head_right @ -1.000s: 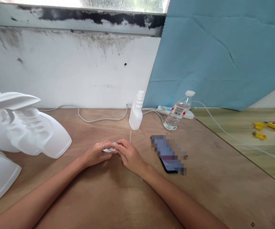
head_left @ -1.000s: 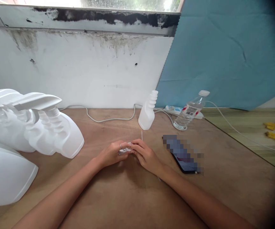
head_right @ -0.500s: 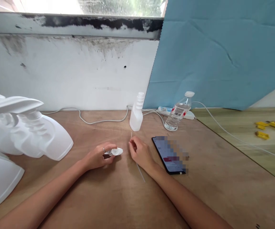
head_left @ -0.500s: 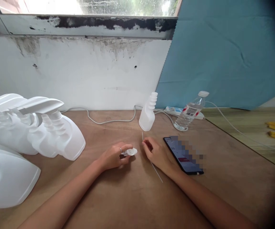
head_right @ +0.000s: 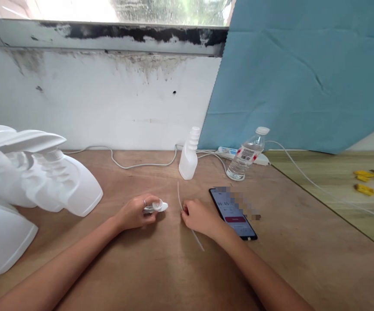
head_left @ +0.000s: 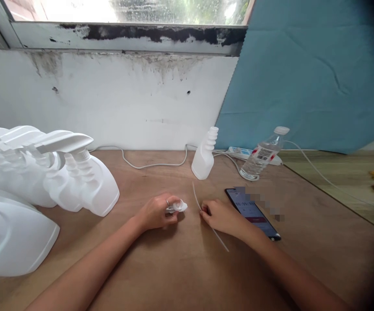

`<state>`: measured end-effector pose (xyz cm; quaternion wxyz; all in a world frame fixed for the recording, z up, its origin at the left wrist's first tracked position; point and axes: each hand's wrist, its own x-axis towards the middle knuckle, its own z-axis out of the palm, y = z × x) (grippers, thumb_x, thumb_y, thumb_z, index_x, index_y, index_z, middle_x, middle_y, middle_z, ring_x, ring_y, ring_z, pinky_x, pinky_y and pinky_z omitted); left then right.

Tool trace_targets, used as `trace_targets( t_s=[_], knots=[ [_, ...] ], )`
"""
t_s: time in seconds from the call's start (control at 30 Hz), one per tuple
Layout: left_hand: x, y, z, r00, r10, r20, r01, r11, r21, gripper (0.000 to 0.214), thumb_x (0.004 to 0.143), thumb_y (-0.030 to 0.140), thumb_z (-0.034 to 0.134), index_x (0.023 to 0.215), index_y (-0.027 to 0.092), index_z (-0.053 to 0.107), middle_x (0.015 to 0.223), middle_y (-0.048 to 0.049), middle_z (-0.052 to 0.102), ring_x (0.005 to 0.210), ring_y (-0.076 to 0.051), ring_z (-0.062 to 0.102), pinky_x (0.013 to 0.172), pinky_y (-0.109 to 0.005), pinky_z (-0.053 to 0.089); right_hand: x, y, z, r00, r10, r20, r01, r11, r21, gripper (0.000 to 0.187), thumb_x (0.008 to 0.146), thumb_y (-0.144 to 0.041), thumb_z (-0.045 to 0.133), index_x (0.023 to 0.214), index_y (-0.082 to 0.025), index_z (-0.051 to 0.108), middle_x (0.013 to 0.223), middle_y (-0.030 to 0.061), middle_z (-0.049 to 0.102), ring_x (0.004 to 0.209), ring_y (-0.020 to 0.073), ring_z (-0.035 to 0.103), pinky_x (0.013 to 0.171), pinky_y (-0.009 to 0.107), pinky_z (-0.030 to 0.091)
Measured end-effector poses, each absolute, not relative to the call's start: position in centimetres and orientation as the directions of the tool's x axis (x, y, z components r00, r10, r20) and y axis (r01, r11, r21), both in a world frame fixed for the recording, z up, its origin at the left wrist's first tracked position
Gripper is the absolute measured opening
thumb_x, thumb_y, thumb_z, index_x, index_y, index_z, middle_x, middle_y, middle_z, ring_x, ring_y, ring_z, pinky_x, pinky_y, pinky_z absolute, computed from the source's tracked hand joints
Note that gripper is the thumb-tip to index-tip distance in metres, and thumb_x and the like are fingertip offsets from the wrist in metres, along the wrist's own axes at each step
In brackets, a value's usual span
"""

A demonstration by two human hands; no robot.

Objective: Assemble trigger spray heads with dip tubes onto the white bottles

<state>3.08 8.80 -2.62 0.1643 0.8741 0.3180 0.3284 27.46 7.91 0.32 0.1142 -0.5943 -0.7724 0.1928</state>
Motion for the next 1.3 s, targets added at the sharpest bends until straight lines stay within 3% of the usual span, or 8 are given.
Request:
trace_targets(
  t_s=[0.17,0.33,0.4,0.57,0.63,0.77,0.97,1.3],
  knots=[
    [3.0,8.9,-2.7,0.622,0.628,0.468,0.432,-0.774,0.463,0.029,0.081,0.02,0.056,0.11,0.017,0.058,0.091,-0.0054,0.062,0.077,-0.016,0.058,0.072,-0.025,0.046,26.6,7.8,-0.5,-0.213,0.976,-0.05,0.763,0.134,-0.632,0.013,0.064,-0.02,0.056,0.052,-0.018,0.052,0.05,0.0005,0.053,0.048,0.0119,0.045,0.049,0.024,0.023],
    [3.2,8.9,-2.6,0.623,0.622,0.475,0.431,-0.779,0.455,0.03,0.08,0.018,0.056,0.109,0.017,0.06,0.089,-0.0057,0.062,0.076,-0.015,0.057,0.072,-0.024,0.046,25.7,8.8,-1.7,-0.145,0.989,-0.016,0.481,0.056,-0.875,0.021,0.077,-0.039,0.039,0.069,-0.02,0.043,0.048,-0.0058,0.042,0.037,0.0084,0.035,0.039,0.02,0.024],
    [3.3,8.8,-2.6,0.616,0.628,0.475,0.438,-0.775,0.456,0.03,0.079,0.017,0.056,0.108,0.018,0.061,0.088,-0.0057,0.062,0.076,-0.015,0.057,0.072,-0.024,0.046,25.6,8.8,-1.7,-0.152,0.988,-0.017,0.37,0.041,-0.928,0.025,0.082,-0.046,0.032,0.079,-0.022,0.039,0.054,-0.0066,0.046,0.032,0.007,0.032,0.033,0.019,0.021],
    [3.2,8.7,-2.7,0.607,0.644,0.466,0.438,-0.76,0.48,0.029,0.079,0.02,0.058,0.108,0.019,0.058,0.093,-0.0052,0.064,0.078,-0.015,0.06,0.075,-0.025,0.048,24.9,7.9,-1.0,-0.148,0.982,0.12,-0.09,0.108,-0.99,0.025,0.092,-0.05,0.035,0.091,-0.025,0.03,0.071,-0.0046,0.06,0.036,0.01,0.049,0.034,0.02,0.036],
    [3.2,8.6,-2.8,0.594,0.657,0.464,0.44,-0.748,0.497,0.034,0.079,0.022,0.06,0.112,0.019,0.055,0.096,-0.0047,0.065,0.08,-0.016,0.061,0.076,-0.025,0.049,24.3,7.4,-0.7,-0.102,0.97,0.223,-0.17,0.204,-0.964,0.023,0.094,-0.048,0.038,0.094,-0.026,0.031,0.072,-0.0042,0.062,0.043,0.0118,0.056,0.042,0.023,0.045],
    [3.1,8.6,-2.9,0.563,0.69,0.454,0.442,-0.716,0.54,0.05,0.077,0.023,0.063,0.124,0.02,0.047,0.098,-0.0031,0.067,0.082,-0.015,0.064,0.075,-0.024,0.05,23.4,6.2,-0.3,-0.021,0.919,0.394,-0.193,0.383,-0.903,0.016,0.097,-0.039,0.045,0.1,-0.026,0.035,0.078,-0.0025,0.064,0.053,0.0124,0.061,0.053,0.028,0.052],
    [3.1,8.5,-2.5,0.593,0.669,0.448,0.408,-0.73,0.548,0.042,0.077,0.021,0.063,0.119,0.019,0.055,0.109,-0.0052,0.066,0.095,-0.017,0.064,0.087,-0.026,0.049,22.8,4.6,-0.7,0.01,0.733,0.68,-0.076,0.679,-0.731,0.009,0.1,-0.024,0.04,0.108,-0.026,0.043,0.089,0.0003,0.063,0.066,0.0123,0.064,0.063,0.03,0.055],
    [3.2,8.4,-2.0,0.613,0.643,0.46,0.389,-0.752,0.533,0.037,0.079,0.022,0.059,0.117,0.017,0.058,0.101,-0.0073,0.068,0.088,-0.018,0.064,0.084,-0.027,0.05,22.9,4.8,-1.8,-0.093,0.65,0.754,0.141,0.759,-0.636,0.016,0.1,-0.019,0.034,0.108,-0.026,0.046,0.089,0.0021,0.061,0.065,0.0116,0.06,0.062,0.028,0.054]
  ],
)
